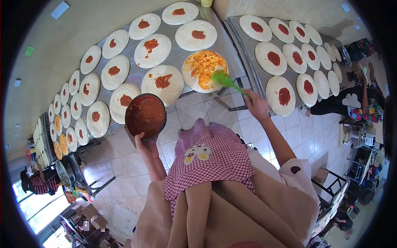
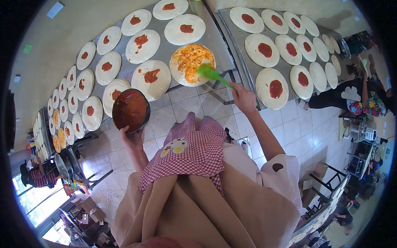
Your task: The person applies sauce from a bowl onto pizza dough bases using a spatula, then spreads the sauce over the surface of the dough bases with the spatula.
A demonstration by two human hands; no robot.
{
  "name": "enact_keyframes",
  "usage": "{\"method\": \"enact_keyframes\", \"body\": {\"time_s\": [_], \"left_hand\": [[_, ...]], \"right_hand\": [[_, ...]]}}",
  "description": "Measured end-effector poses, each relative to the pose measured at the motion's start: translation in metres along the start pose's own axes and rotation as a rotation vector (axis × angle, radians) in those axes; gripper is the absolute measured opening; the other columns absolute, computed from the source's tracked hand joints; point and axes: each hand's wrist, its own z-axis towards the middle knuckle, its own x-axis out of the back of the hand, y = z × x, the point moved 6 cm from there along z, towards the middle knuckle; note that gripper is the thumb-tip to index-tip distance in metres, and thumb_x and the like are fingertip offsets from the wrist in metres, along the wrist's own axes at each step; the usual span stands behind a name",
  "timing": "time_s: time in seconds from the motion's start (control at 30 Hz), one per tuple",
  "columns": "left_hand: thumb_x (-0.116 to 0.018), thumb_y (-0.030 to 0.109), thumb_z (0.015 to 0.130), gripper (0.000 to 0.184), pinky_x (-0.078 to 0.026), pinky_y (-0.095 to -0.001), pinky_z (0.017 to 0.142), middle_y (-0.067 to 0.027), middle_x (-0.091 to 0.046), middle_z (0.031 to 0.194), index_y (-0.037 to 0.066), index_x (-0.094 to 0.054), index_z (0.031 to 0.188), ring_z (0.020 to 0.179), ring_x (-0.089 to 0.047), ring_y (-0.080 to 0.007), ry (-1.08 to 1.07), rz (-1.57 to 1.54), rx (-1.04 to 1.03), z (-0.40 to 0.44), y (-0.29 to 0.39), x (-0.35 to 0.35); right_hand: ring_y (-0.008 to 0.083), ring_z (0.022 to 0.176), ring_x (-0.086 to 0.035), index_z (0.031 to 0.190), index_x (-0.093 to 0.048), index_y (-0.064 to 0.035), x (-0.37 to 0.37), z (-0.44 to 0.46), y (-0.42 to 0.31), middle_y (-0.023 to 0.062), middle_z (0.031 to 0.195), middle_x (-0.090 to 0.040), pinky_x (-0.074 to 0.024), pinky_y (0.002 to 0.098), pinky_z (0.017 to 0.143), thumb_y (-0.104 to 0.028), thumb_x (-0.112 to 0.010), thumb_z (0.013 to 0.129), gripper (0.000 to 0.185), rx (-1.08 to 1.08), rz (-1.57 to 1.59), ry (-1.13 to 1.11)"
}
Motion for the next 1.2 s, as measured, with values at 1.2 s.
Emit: {"method": "enact_keyframes", "body": {"time_s": [1.2], "left_hand": [[-0.053, 0.016, 0.073, 0.06, -0.047, -0.047, 0.087, -0.0132, -0.043, 0.131, 0.007, -0.037, 0.13, 0.116, -0.048, -0.0319, 0.037, -0.041, -0.019, 0.003, 0.017, 0.019]], "right_hand": [[0.0348, 0.066, -0.061, 0.112, -0.05, -0.0157, -0.078, 0.041, -0.05, 0.017, 0.074, -0.062, -0.0461, 0.0439, 0.058, -0.024, -0.051, 0.087, 0.026, -0.294, 0.308, -0.054]]}}
